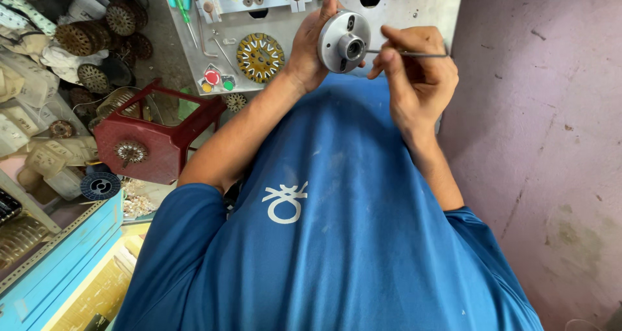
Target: The person assembles small mechanical components on a workbench. They use an Allen key to tighten screws on a cylindrical metal part and a circular white part, repeatedly picking up, adjusting, and placing the components.
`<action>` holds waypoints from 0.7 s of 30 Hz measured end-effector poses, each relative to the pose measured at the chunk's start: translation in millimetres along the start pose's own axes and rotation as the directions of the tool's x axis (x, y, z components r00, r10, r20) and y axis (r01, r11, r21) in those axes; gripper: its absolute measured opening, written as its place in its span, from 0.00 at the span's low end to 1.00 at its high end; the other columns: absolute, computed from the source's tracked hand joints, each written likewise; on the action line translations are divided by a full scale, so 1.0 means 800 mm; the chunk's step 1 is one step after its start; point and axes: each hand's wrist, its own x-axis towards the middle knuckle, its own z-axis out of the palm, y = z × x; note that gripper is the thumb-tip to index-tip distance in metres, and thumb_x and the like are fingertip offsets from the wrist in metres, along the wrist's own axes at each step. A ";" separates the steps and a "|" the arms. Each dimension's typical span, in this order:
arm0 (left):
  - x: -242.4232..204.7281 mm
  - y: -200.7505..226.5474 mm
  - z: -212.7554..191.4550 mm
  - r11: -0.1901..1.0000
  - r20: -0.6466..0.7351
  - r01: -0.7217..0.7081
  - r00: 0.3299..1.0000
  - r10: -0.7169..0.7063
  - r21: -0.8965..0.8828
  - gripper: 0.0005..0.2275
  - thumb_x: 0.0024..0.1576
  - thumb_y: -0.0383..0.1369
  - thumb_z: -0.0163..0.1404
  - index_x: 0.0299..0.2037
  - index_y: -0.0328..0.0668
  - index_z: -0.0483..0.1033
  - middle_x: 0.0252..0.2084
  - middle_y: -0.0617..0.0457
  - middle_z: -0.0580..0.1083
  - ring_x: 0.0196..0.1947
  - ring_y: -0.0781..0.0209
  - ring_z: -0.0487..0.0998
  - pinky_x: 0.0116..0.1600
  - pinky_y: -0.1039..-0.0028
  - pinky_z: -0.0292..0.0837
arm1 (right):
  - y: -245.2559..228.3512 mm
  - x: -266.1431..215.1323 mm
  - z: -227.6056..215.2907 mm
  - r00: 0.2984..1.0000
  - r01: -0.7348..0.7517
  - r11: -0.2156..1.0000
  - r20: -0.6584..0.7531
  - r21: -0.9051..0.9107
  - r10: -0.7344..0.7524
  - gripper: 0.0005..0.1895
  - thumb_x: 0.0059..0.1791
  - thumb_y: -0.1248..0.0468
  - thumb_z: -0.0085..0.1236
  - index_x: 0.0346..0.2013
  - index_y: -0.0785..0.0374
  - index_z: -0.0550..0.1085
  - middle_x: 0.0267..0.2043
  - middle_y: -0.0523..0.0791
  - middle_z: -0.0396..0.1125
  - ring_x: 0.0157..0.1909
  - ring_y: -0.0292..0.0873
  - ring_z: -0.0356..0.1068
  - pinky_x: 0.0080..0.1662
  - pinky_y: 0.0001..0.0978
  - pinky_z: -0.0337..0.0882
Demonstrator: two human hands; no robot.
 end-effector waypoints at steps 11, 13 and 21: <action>0.000 0.032 -0.020 0.999 -0.070 -0.004 0.998 0.001 -0.042 0.31 0.59 0.64 0.42 0.38 0.37 0.76 0.32 0.52 0.75 0.32 0.64 0.78 0.38 0.71 0.77 | 0.004 0.044 0.050 0.993 0.110 0.979 0.063 -0.173 -0.101 0.09 0.58 0.77 0.63 0.44 0.72 0.69 0.42 0.53 0.75 0.40 0.42 0.79 0.43 0.30 0.79; 0.000 0.035 -0.018 0.999 -0.060 0.023 0.998 -0.025 -0.044 0.31 0.55 0.65 0.42 0.36 0.39 0.76 0.30 0.53 0.76 0.31 0.64 0.79 0.36 0.70 0.79 | 0.004 0.047 0.049 0.991 0.124 0.980 0.075 -0.153 -0.114 0.09 0.58 0.77 0.64 0.44 0.72 0.70 0.42 0.52 0.75 0.39 0.42 0.79 0.42 0.28 0.80; 0.010 0.016 -0.024 0.992 -0.122 0.033 0.991 -0.048 -0.124 0.28 0.60 0.62 0.45 0.40 0.40 0.74 0.34 0.55 0.72 0.35 0.67 0.74 0.40 0.74 0.72 | -0.003 0.056 0.051 0.948 0.319 0.898 0.115 -0.303 -0.298 0.11 0.53 0.73 0.71 0.41 0.69 0.73 0.41 0.52 0.73 0.40 0.42 0.76 0.41 0.27 0.78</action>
